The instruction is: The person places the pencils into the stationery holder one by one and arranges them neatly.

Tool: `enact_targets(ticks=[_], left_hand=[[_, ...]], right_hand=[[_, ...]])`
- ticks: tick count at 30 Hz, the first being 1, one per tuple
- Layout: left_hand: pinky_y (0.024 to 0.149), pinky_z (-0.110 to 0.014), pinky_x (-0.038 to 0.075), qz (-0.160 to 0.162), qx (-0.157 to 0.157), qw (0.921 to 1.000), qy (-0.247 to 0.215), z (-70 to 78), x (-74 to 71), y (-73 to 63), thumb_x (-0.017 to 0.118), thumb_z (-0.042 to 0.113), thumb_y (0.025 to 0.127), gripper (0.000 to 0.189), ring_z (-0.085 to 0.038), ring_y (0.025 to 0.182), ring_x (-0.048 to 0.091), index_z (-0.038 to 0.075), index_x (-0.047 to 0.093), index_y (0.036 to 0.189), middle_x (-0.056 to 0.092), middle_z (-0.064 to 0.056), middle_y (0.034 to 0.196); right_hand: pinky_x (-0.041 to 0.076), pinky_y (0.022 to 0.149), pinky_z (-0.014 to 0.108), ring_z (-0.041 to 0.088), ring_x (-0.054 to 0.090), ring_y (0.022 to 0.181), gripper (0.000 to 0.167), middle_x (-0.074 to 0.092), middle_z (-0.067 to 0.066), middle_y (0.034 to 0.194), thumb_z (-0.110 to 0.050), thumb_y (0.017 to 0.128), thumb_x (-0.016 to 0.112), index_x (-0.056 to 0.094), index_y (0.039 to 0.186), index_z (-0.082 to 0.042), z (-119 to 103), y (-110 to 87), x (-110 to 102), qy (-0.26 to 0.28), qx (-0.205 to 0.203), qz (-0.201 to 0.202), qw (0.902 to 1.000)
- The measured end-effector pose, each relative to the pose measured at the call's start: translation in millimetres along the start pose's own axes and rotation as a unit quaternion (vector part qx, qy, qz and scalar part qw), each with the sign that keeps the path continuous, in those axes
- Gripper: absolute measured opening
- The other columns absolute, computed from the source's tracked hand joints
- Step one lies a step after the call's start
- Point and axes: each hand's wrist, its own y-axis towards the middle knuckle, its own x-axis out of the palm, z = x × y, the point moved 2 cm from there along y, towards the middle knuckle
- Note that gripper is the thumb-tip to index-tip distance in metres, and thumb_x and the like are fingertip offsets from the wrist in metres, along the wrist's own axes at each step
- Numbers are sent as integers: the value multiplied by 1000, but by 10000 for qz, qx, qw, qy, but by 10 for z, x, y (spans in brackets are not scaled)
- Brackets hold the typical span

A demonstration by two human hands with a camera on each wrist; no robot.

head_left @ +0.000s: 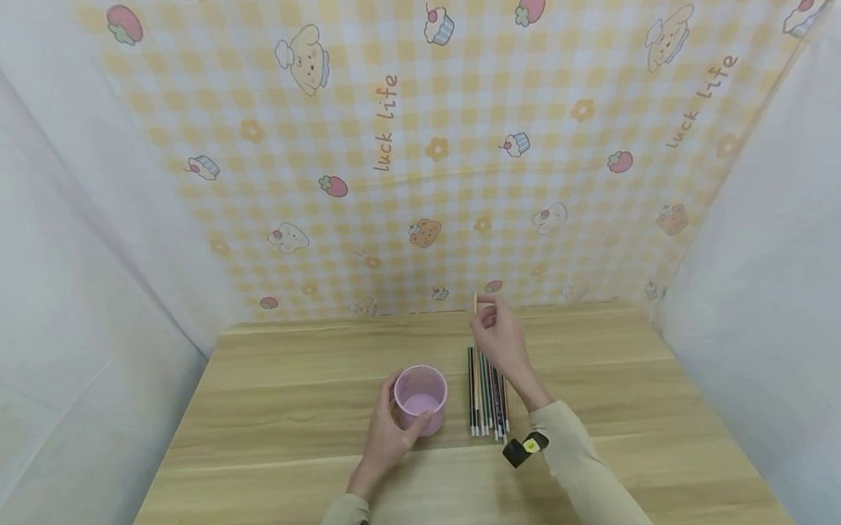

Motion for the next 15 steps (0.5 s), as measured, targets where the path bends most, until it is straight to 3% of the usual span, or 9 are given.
enact_targets(ticks=[6,15], left_hand=[[110,-68,43,84,-34,10000,-41,-13,19,-21,83,6,78,88,-49,129,53,1,35,152,51,-27,142],[111,-61,46,-23,19,10000,59,8,1,-30,85,20,81,87,-43,130,54,8,36,152,52,-20,143]], right_hand=[[56,62,23,25,65,82,36,65,15,98,-6,94,57,57,130,0,-187,12,-7,177,-171,31,9997],[57,65,18,28,66,81,31,67,18,95,0,91,60,60,122,5,-502,46,15,563,-706,333,9954]])
